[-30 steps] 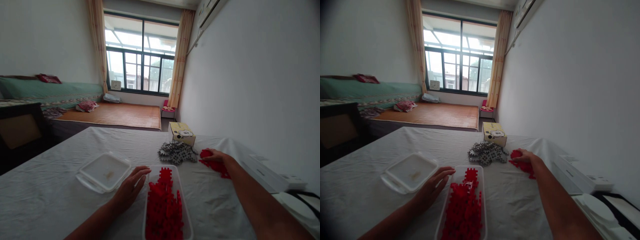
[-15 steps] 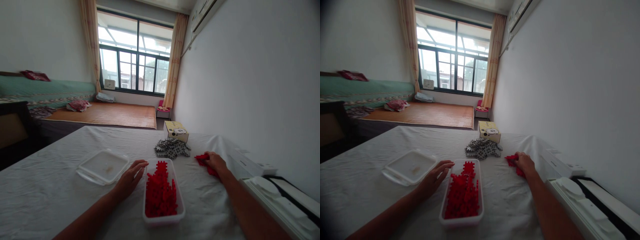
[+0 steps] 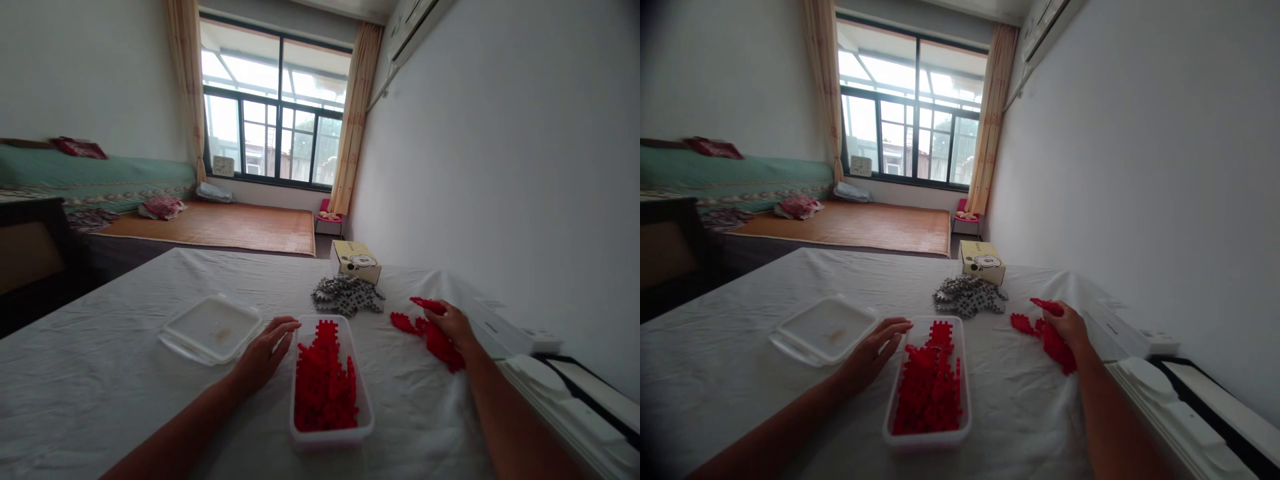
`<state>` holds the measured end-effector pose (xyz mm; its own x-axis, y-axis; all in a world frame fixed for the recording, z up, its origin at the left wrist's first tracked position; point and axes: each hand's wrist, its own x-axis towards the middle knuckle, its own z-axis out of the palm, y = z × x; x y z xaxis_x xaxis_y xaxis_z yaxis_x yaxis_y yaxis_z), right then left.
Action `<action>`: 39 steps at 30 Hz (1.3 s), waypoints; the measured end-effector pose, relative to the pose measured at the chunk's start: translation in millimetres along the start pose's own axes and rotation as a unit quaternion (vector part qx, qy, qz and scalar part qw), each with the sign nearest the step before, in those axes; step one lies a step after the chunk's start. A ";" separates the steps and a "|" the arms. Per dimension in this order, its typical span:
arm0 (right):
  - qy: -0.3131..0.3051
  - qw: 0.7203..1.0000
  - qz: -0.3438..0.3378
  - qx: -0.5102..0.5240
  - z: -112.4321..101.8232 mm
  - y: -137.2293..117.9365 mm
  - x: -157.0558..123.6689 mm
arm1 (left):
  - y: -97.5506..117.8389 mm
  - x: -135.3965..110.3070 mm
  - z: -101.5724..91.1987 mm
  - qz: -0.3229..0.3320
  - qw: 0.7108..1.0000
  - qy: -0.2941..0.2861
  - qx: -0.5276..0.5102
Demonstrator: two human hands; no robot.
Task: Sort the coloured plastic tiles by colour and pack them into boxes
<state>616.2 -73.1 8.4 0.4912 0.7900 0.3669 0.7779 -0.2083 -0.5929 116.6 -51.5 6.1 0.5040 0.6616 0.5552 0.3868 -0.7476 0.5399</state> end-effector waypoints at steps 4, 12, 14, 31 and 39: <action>-0.043 0.978 0.051 0.196 -15.0 -42.7 -12.7 | 2.0 -0.2 -0.5 0.006 1.000 0.007 -0.001; -0.292 0.891 -0.012 0.348 -7.9 -208.9 -87.1 | 12.1 -3.1 -3.7 0.012 1.000 0.005 0.003; -0.313 0.900 -0.057 0.298 4.0 -234.3 -103.4 | 15.6 -3.7 -4.9 0.014 1.000 0.016 0.007; -0.341 0.903 -0.239 0.104 -6.8 -245.9 -169.7 | 32.8 -0.5 -14.1 0.103 0.995 0.002 -0.005; -0.323 0.878 -0.334 0.110 1.4 -245.5 -196.0 | 48.3 -3.5 -13.1 0.127 0.989 -0.070 0.029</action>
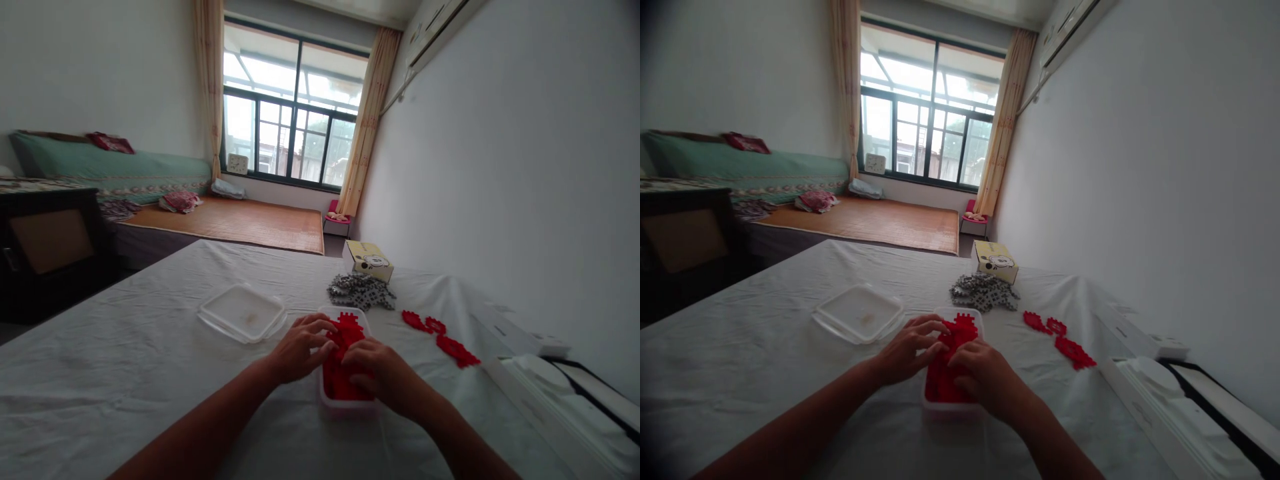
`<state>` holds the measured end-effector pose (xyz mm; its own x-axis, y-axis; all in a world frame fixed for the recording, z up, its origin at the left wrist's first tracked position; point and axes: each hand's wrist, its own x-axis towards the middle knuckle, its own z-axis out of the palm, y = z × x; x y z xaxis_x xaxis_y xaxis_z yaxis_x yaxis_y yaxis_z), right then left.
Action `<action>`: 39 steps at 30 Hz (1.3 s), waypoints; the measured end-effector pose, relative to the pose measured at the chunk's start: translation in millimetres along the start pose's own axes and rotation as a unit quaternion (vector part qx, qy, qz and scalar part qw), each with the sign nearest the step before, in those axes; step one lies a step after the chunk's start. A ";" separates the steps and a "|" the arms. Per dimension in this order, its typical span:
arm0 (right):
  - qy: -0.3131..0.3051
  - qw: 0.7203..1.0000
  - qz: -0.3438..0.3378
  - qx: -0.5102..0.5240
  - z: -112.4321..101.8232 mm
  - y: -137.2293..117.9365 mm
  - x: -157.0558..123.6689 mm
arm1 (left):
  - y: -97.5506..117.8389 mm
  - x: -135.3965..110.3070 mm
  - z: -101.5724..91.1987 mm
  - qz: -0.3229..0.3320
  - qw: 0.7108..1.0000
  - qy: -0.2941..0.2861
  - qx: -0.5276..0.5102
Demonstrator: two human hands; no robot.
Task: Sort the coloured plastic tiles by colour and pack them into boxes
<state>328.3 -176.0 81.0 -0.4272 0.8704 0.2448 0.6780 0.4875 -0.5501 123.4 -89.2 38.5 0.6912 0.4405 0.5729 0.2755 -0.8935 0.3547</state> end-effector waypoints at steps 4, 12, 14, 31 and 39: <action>0.144 0.980 0.109 -0.077 -37.1 58.9 -2.2 | -2.9 1.3 2.0 -0.014 1.000 0.024 0.015; 0.083 0.851 0.462 -0.235 -110.2 222.5 -73.8 | -12.9 2.3 4.8 -0.014 0.998 0.056 0.023; 0.085 0.856 0.458 -0.225 -105.3 234.3 -83.5 | -14.4 2.2 5.6 -0.018 0.998 0.054 0.026; 0.128 0.887 0.439 0.056 -127.3 261.4 -47.8 | -17.1 1.1 7.2 -0.030 0.998 0.047 0.022; 0.188 0.883 0.429 0.009 -130.4 255.9 -50.3 | -17.9 1.7 6.7 -0.027 0.998 0.045 0.018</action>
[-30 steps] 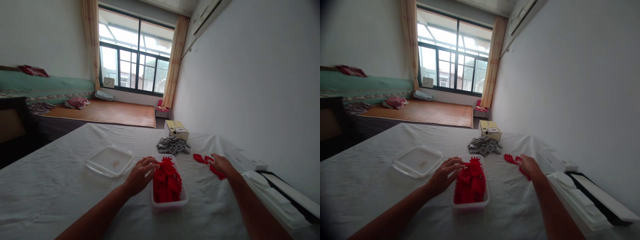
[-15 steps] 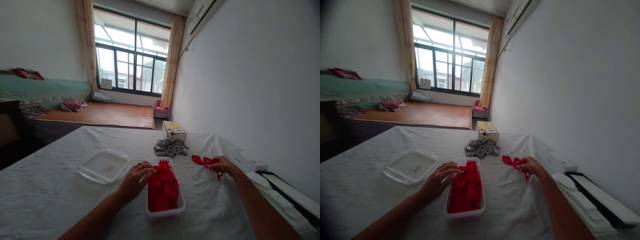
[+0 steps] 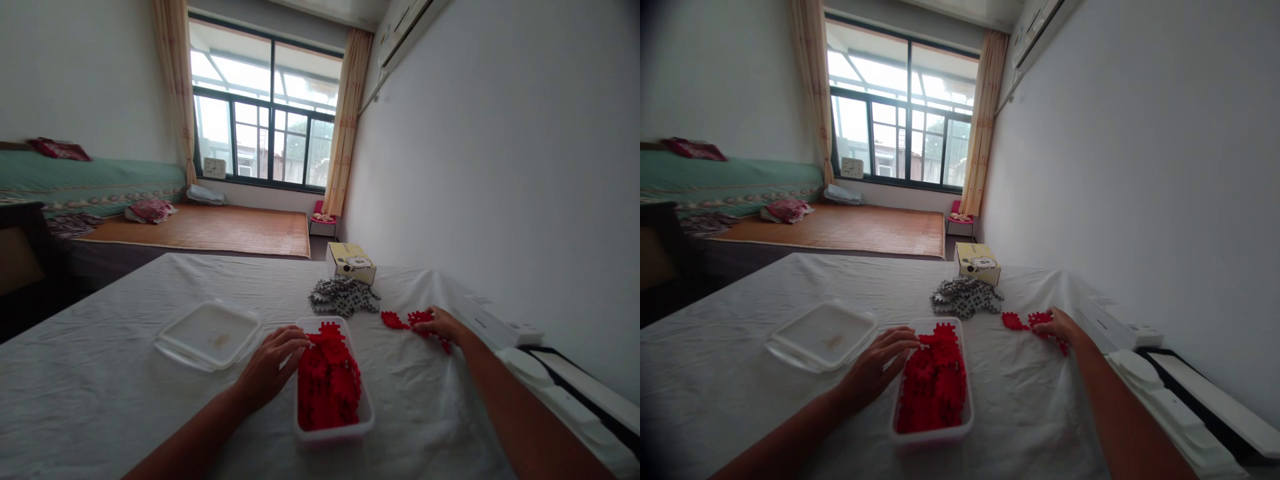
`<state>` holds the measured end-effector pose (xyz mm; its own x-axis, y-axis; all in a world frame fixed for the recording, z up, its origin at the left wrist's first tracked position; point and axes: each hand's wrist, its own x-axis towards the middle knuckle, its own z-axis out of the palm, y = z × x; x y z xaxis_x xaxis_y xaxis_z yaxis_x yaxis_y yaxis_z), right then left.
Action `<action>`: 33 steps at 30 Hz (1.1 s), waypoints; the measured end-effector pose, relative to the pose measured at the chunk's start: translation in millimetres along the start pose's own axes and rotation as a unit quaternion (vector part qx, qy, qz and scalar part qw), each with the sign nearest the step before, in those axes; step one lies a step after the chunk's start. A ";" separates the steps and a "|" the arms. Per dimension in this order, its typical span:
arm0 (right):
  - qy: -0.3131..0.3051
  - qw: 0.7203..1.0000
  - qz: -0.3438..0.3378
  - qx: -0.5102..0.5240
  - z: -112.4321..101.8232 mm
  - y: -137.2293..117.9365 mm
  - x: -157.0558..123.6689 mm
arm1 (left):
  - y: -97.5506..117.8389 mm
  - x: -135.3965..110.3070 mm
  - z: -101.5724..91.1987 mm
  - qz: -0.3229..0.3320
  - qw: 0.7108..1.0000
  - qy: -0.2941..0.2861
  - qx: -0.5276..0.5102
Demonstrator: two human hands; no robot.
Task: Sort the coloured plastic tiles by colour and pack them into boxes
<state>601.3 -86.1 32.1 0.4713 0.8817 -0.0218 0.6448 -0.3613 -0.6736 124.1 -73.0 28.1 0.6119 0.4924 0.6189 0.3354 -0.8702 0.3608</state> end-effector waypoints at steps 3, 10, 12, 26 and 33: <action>-0.062 0.995 -0.025 0.074 6.7 -12.9 -1.6 | -0.4 0.3 0.0 0.004 1.000 -0.001 -0.002; -0.156 0.980 -0.036 0.122 49.8 -36.3 5.4 | 0.4 -1.1 -0.2 0.004 1.000 -0.001 0.006; -0.153 0.981 -0.034 0.112 55.0 -37.7 5.0 | 1.0 -1.1 -0.4 0.004 1.000 -0.003 0.009; -0.127 0.970 -0.118 0.169 46.0 -107.9 -80.9 | 4.1 -1.6 0.1 -0.006 1.000 -0.001 -0.007; -0.241 0.936 -0.213 0.145 89.4 -190.7 -137.8 | 2.8 -4.0 0.9 -0.058 0.997 0.059 -0.008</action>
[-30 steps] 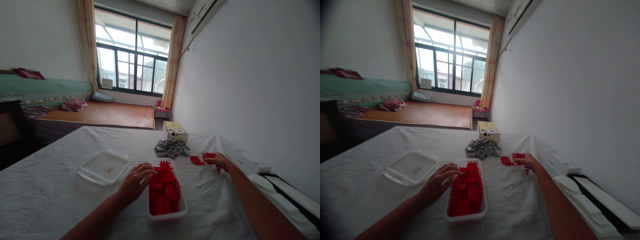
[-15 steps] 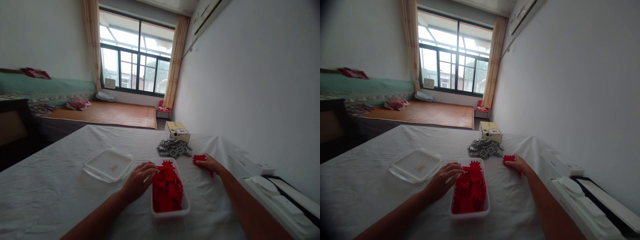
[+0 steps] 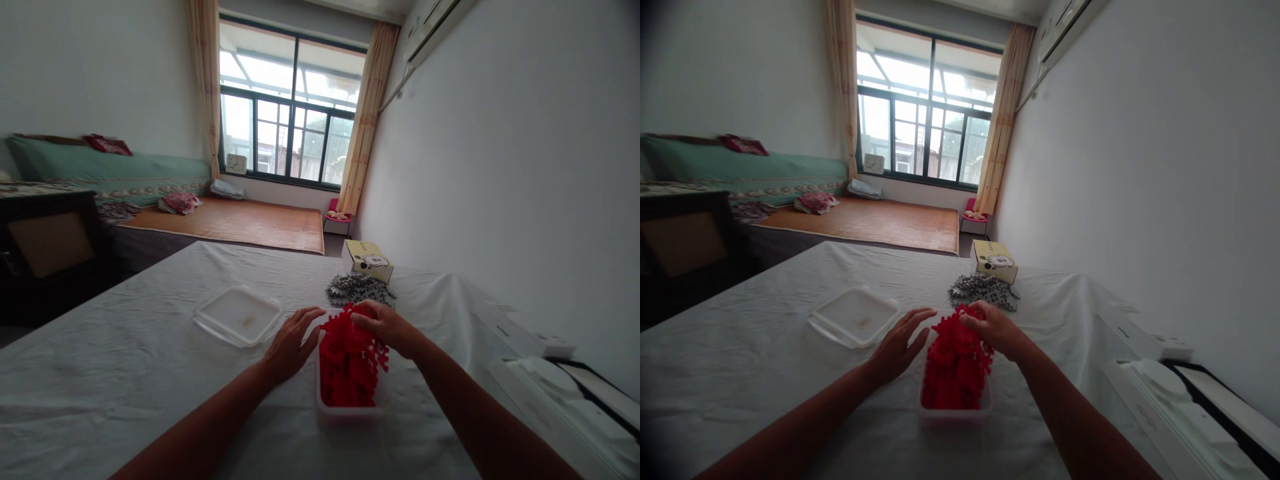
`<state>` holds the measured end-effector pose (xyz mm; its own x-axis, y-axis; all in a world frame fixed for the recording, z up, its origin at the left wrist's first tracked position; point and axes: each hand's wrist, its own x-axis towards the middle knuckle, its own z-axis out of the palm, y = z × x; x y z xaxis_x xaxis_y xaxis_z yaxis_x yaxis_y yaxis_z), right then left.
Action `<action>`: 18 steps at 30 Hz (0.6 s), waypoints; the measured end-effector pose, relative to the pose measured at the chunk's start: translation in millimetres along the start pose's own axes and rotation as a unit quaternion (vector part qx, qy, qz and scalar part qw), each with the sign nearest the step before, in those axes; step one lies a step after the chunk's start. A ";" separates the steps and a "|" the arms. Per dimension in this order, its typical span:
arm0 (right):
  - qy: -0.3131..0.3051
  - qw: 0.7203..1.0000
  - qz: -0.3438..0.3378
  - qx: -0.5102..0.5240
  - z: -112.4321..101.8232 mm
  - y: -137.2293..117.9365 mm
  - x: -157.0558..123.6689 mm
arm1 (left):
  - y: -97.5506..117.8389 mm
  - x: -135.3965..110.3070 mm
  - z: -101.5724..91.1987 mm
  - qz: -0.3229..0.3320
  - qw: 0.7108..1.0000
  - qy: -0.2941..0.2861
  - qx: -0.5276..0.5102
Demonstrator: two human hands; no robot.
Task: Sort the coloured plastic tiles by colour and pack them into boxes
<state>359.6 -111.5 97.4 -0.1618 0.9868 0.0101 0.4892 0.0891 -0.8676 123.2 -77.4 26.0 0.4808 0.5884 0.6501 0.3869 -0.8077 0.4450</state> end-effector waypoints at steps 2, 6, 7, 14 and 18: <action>0.014 1.000 -0.014 -0.011 11.2 3.6 1.8 | 0.1 0.4 -1.3 -0.001 1.000 0.001 -0.009; -0.043 0.997 -0.057 0.010 16.9 10.1 -12.3 | 3.3 2.6 -4.8 0.017 0.999 -0.038 -0.024; -0.062 0.996 -0.069 0.002 15.7 9.0 -18.7 | 4.7 3.1 -5.4 0.020 0.998 -0.047 -0.028; -0.111 0.990 -0.084 0.009 2.6 -4.0 -45.2 | 12.1 3.1 -2.2 0.028 0.997 -0.067 -0.036; -0.051 0.989 -0.102 -0.088 15.0 -7.5 -46.6 | 8.2 4.1 -0.3 -0.025 0.998 -0.015 -0.054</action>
<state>350.6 -160.2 96.1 -0.3549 0.9274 0.1185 0.5777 0.3172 -0.7521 128.1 -81.6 32.5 0.4870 0.6280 0.6070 0.3250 -0.7754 0.5414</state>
